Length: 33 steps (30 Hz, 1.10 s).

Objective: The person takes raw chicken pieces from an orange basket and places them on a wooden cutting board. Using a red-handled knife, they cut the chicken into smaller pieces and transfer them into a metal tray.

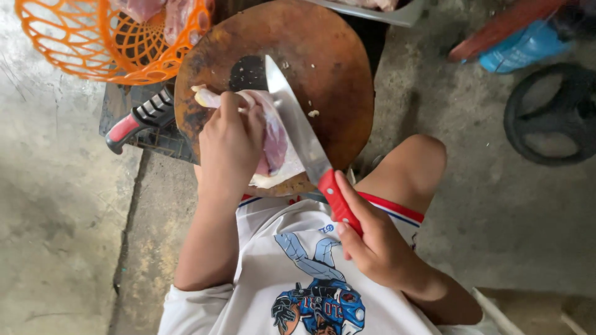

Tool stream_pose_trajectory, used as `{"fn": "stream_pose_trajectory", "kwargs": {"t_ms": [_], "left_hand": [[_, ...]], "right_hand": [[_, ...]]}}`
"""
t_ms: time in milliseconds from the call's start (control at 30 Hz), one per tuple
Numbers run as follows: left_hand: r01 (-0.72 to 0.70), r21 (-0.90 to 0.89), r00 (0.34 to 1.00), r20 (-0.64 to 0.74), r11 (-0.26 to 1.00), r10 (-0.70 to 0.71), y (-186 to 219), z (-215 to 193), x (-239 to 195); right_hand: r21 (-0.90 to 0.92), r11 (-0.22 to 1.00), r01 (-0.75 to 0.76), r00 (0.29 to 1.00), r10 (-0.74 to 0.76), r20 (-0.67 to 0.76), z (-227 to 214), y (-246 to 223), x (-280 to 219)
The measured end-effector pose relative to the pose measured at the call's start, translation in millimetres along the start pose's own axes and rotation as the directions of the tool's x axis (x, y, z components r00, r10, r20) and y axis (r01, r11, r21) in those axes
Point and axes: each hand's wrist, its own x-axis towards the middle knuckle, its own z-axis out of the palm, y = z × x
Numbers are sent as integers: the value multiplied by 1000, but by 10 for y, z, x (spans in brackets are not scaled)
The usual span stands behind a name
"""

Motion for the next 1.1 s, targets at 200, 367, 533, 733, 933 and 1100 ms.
{"fn": "stream_pose_trajectory", "kwargs": {"t_ms": [200,367,533,733,933,1100], "left_hand": [[0,-113,1000,-7,994,-1,-35,-51,30],[21,-166,1000,12,986,-19,-48,-82,35],[18,-198,1000,7,980,-17,-41,-98,30],[1,-159,999,-53,987,-9,-130,9,25],[-33,-184,998,-64,982,22,-120,-13,32],[-32,-212,997,-71,977,17,-111,-2,30]], "right_hand": [[-55,991,121,993,-122,-9,141,23,167],[-28,995,99,995,-99,3,215,-80,249],[-87,968,237,970,-241,-41,304,-7,315],[-99,944,314,941,-323,-98,303,-141,455],[-125,938,323,936,-336,-104,399,-44,534],[-203,925,321,931,-348,-114,432,-72,605]]}}
